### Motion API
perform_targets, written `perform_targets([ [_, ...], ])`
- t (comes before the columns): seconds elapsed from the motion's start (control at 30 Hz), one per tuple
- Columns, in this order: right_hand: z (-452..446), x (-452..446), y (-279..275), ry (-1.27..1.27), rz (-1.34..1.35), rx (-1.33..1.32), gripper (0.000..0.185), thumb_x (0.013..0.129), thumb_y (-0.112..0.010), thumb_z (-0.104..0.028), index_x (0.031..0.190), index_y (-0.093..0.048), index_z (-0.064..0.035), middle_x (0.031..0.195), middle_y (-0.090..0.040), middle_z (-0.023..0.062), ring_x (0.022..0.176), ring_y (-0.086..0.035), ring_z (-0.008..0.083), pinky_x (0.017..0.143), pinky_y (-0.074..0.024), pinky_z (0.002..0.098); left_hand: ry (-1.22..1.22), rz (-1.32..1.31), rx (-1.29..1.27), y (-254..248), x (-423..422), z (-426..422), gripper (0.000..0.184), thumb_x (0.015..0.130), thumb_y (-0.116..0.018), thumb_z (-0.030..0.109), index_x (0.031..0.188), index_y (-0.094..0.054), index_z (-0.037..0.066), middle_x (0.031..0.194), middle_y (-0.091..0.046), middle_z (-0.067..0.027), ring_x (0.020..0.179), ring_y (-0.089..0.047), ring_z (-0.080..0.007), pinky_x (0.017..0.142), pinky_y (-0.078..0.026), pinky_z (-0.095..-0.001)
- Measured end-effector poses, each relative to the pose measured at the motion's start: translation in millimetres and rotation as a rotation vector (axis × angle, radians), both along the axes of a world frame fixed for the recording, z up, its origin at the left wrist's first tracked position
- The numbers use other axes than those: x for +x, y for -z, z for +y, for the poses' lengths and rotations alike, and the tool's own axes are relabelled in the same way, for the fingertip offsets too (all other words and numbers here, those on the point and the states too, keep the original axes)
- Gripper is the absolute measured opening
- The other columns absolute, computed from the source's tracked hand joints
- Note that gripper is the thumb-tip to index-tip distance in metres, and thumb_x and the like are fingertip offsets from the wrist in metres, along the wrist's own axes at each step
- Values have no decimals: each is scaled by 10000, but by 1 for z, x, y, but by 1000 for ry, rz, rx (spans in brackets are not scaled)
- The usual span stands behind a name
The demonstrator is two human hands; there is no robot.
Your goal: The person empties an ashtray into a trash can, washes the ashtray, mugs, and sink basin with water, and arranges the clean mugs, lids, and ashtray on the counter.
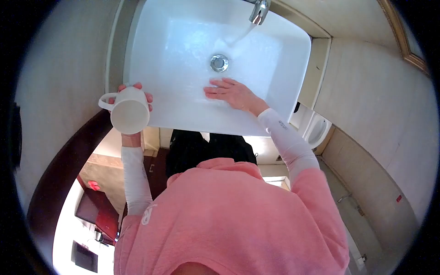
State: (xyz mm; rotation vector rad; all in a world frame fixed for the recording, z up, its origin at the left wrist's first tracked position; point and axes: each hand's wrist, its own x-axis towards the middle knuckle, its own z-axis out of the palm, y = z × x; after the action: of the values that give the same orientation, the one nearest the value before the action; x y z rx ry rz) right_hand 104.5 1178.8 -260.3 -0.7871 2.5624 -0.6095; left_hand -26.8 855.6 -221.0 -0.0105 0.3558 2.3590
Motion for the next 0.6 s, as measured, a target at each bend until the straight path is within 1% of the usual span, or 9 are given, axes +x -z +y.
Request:
perform_targets([
  [0.03,4,4,-4,54,-45,36,653,770,-506,37,1383,-431,-173,1505,-324,-30,1404,-265,184,1151,-225,399,-12,-14,-7,-2,0,1,453,835,-618,526,1167,-604,218,1230,-549,-159,910,-574,-483,613,-581,-462],
  [0.1,26,18,-13,158,-115,100,628,778,-501,43,1367,-447,-168,1494,-341,-38,1407,-253,173,1147,-244,392,-9,-6,-8,-3,-4,0,449,839,-612,525,1167,-598,218,1223,-534,-156,904,-565,-477,611,-579,-464],
  [0.13,41,33,-1,142,-118,108,623,772,-510,40,1365,-449,-141,1492,-348,-13,1409,-251,180,1151,-232,395,-6,-1,-6,-3,-6,-1,447,841,-608,524,1167,-596,217,1219,-527,-155,901,-560,-475,611,-578,-465],
  [0.23,49,44,13,106,-175,-139,607,800,-489,15,1383,-429,-140,1496,-341,11,1411,-251,182,1150,-229,403,14,25,16,0,-14,-3,442,847,-599,522,1167,-587,217,1209,-505,-151,892,-547,-466,609,-574,-468],
  [0.27,41,31,9,55,-213,-118,556,844,-459,-34,1388,-424,-144,1502,-331,17,1401,-274,182,1150,-224,401,24,37,21,2,-16,-4,440,849,-596,521,1167,-584,216,1205,-497,-149,889,-542,-464,608,-572,-470],
  [0.37,-23,-12,14,-26,-26,-216,506,864,-443,-74,1364,-456,-152,1491,-348,4,1380,-304,160,1144,-231,392,29,50,27,2,-14,-7,435,855,-587,519,1167,-575,215,1194,-475,-145,881,-529,-456,606,-568,-473],
  [0.43,-70,-42,22,-98,357,-12,462,881,-496,-184,1342,-482,-196,1475,-366,-28,1358,-323,152,1133,-244,383,5,30,-6,-2,-6,-12,434,860,-578,520,1167,-569,213,1187,-468,-146,868,-524,-450,598,-567,-471],
  [0.53,-118,-79,9,26,400,0,460,902,-511,-372,1353,-465,-293,1462,-379,-86,1354,-331,159,1095,-280,372,-18,6,-41,-10,6,-24,435,863,-572,522,1166,-566,209,1184,-471,-155,856,-524,-445,588,-569,-467],
  [0.6,-121,-82,18,20,433,-28,491,879,-528,-456,1350,-459,-335,1469,-367,-90,1360,-321,175,1083,-280,388,-23,0,-51,-15,15,-32,436,863,-571,521,1165,-565,207,1184,-474,-160,854,-523,-443,585,-572,-466],
])
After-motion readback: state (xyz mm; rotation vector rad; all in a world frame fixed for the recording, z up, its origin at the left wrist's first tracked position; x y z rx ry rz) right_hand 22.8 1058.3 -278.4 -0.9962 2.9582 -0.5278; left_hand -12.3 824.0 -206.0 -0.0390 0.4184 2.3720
